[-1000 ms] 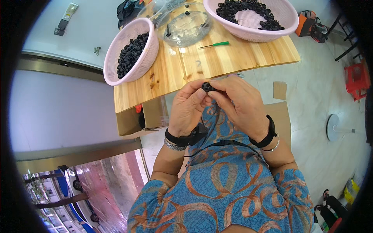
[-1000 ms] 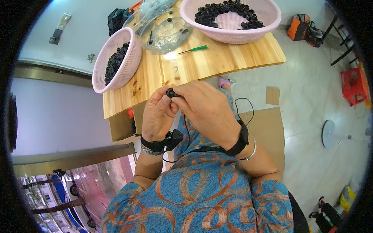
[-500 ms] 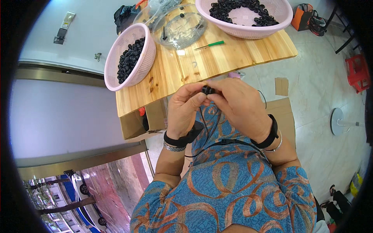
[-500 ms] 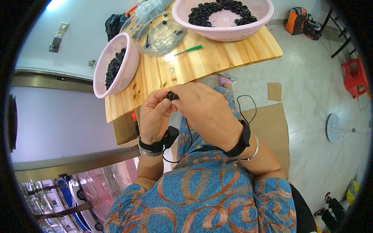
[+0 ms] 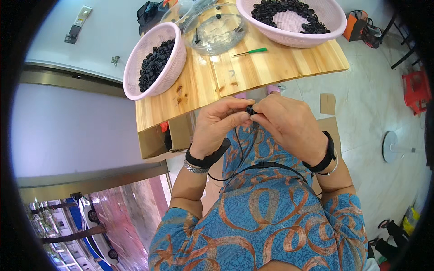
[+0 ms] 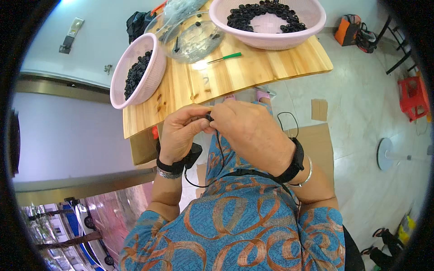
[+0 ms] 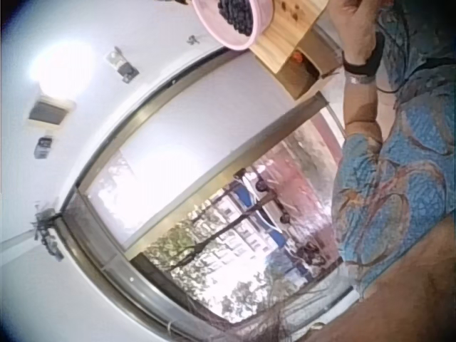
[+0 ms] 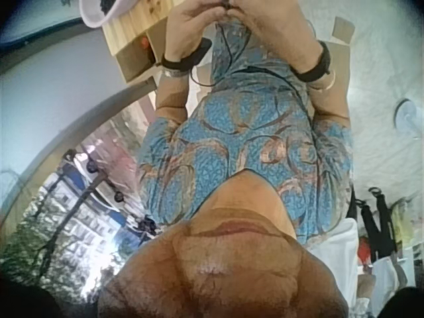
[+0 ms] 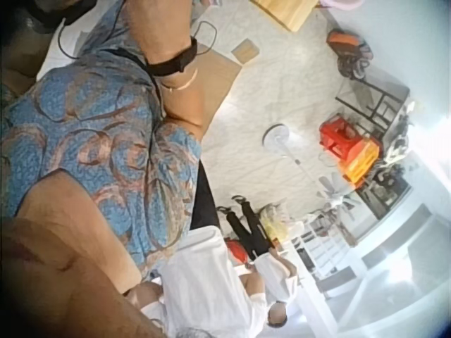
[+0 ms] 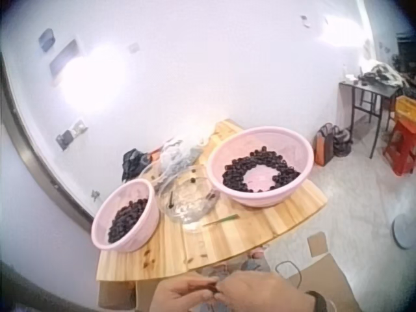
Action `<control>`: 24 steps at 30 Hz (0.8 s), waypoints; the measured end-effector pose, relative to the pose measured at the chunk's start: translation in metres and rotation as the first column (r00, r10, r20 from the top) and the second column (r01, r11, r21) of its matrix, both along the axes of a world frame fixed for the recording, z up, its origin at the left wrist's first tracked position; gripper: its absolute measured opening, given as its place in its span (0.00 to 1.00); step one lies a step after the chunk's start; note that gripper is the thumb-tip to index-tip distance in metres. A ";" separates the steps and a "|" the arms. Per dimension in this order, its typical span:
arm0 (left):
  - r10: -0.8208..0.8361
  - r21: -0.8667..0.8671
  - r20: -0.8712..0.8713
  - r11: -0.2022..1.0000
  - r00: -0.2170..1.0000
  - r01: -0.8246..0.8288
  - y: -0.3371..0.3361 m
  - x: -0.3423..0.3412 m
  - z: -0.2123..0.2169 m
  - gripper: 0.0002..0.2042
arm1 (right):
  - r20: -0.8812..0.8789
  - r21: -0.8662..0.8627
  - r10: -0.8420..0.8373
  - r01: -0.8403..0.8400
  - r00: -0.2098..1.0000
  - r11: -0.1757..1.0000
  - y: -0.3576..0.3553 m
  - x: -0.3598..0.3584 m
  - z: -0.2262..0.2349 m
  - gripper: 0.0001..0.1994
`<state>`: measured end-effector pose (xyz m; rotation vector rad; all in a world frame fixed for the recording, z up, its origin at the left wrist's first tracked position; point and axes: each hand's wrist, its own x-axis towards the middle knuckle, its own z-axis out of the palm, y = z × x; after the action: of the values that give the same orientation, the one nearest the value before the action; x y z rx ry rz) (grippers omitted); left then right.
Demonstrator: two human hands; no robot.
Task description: The person is inspecting and cleaning small black plastic shoe components.
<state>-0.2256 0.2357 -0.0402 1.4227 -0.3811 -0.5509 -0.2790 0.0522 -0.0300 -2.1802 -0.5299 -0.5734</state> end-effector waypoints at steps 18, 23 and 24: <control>-0.299 -0.041 -0.228 0.954 0.927 0.298 0.024 0.005 -0.010 0.10 | -0.174 -0.189 0.450 -0.478 0.876 0.858 -0.014 0.032 0.008 0.15; -0.335 -0.044 -0.276 0.941 0.901 0.336 0.024 0.004 -0.012 0.10 | -0.215 -0.338 0.541 -0.582 0.813 0.740 -0.012 0.036 0.014 0.14; -0.341 -0.043 -0.281 0.938 0.897 0.344 0.023 0.005 -0.012 0.09 | -0.217 -0.337 0.541 -0.583 0.812 0.739 -0.012 0.036 0.013 0.14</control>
<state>-0.2206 0.2588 -0.0523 1.2656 -0.4003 -1.0341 -0.2429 0.0400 -0.0168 -2.2257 -1.2842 -0.0088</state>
